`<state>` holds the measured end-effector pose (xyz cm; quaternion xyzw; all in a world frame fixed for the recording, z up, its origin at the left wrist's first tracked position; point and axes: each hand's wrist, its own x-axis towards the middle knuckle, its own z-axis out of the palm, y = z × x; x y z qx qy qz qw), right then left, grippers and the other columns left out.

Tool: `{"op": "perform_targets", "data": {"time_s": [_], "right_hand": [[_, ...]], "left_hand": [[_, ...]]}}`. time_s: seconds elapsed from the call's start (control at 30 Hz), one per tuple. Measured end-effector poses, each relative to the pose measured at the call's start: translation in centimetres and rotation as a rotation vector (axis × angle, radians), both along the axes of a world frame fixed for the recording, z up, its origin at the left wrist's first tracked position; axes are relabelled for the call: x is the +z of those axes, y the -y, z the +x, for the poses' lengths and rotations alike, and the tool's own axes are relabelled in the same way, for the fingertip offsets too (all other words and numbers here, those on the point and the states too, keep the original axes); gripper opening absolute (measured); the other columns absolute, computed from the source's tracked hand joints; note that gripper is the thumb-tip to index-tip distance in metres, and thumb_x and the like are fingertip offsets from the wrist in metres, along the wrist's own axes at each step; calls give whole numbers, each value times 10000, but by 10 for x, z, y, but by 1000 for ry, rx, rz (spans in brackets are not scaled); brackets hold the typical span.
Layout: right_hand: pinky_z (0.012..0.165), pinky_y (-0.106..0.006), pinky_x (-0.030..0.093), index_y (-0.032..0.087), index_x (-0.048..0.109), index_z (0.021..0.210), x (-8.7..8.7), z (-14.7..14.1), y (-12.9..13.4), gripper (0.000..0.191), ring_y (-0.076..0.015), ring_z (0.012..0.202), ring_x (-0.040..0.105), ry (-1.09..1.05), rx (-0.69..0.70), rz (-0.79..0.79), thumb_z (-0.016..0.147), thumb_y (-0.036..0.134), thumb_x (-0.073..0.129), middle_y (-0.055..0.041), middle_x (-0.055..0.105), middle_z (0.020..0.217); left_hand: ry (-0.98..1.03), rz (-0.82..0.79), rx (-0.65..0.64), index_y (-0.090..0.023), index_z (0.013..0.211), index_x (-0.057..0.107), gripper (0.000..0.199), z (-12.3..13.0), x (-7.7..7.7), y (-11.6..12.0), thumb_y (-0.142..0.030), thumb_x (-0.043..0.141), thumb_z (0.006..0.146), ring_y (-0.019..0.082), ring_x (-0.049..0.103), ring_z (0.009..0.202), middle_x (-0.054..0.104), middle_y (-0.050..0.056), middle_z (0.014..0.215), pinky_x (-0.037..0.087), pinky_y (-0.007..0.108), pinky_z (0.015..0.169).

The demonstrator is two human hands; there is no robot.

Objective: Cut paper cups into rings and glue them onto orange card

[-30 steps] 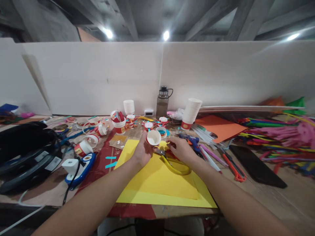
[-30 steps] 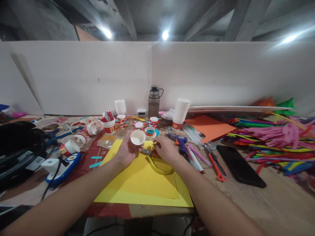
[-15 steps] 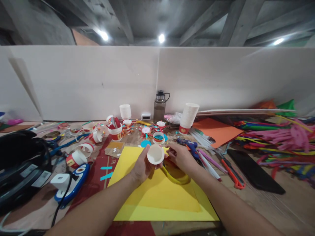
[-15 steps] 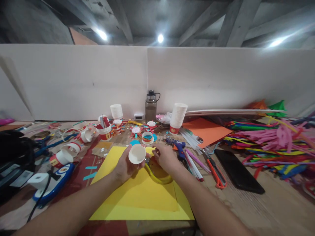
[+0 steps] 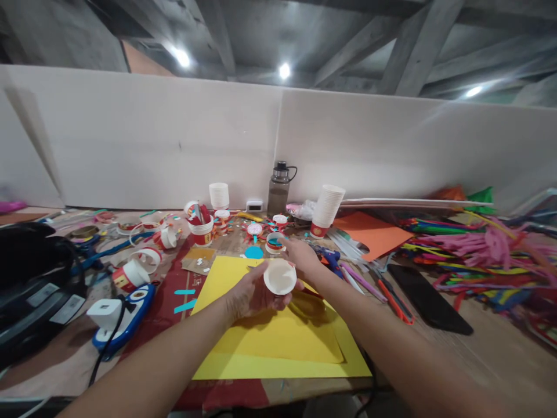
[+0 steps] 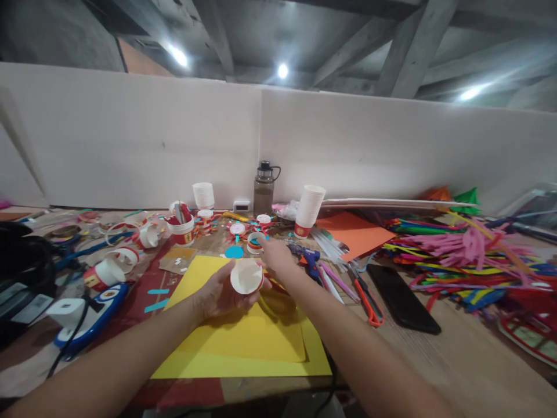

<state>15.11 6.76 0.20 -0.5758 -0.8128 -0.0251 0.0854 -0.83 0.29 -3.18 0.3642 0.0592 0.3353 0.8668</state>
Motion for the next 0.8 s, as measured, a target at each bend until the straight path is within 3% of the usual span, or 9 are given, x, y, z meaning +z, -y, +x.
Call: {"op": "perform_targets", "data": {"time_s": [0.13, 0.27, 0.33, 0.4, 0.5, 0.6, 0.63, 0.7, 0.8], "right_hand": [[708, -297, 420, 163, 686, 1021, -5, -9, -11, 247, -245, 860, 645, 56, -28, -2, 881, 220, 492, -150, 695, 928], [763, -287, 415, 173, 661, 1071, 8, -14, -12, 267, -223, 942, 614, 1, 7, 100, 913, 276, 472, -128, 680, 1014], [762, -268, 411, 172, 667, 1056, 23, -20, -7, 246, -186, 883, 603, -189, 126, 205, 905, 273, 501, -94, 686, 984], [700, -252, 409, 163, 683, 1011, 40, -34, 0, 218, -150, 762, 581, -333, 279, 206, 885, 255, 530, -66, 687, 908], [596, -226, 372, 182, 697, 853, 63, -67, 10, 165, -112, 634, 532, -351, 563, -42, 863, 236, 541, 2, 649, 727], [573, -210, 371, 182, 689, 839, 78, -113, 9, 129, -98, 634, 535, -310, 820, -305, 827, 270, 596, 27, 638, 716], [557, -211, 368, 173, 684, 851, 82, -129, 7, 135, -96, 611, 527, -327, 805, -325, 822, 273, 598, 29, 624, 686], [574, -210, 390, 172, 625, 1094, 89, -154, -1, 291, -100, 622, 541, -467, 676, -316, 815, 254, 607, 33, 635, 702], [658, -216, 422, 166, 471, 1310, 97, -167, -9, 513, -103, 716, 565, -686, 570, -139, 819, 225, 609, 4, 662, 821]], "left_hand": [[-51, 85, -155, -133, 1242, 537, 635, -6, -9, -8, -607, 494, 821, 166, 629, 590, 702, 177, 946, 421, 235, 511], [-139, 140, -296, -125, 1241, 545, 674, -5, -16, -15, -597, 576, 761, 156, 621, 558, 711, 158, 889, 422, 230, 497], [-173, 167, -348, -126, 1200, 575, 658, -4, -15, -15, -583, 620, 728, 172, 632, 586, 710, 146, 862, 449, 250, 529], [-191, 180, -370, -131, 1160, 605, 652, -6, -11, -13, -574, 667, 686, 208, 653, 653, 705, 135, 842, 479, 285, 568], [-221, 230, -379, -140, 1153, 631, 613, -11, -2, -8, -512, 707, 672, 272, 669, 825, 691, 137, 914, 506, 341, 633], [-225, 269, -438, -157, 1169, 632, 610, -14, 3, -5, -481, 723, 661, 322, 655, 945, 674, 138, 982, 512, 390, 664], [-219, 267, -453, -165, 1169, 631, 619, -15, 2, -5, -479, 733, 646, 332, 654, 957, 674, 136, 980, 512, 402, 668], [-206, 248, -452, -177, 1160, 631, 632, -15, -2, -7, -475, 756, 616, 339, 655, 962, 676, 134, 967, 514, 414, 678], [-179, 215, -407, -178, 1170, 617, 677, -15, -9, -10, -475, 786, 584, 334, 650, 971, 673, 135, 956, 518, 401, 689]]}}
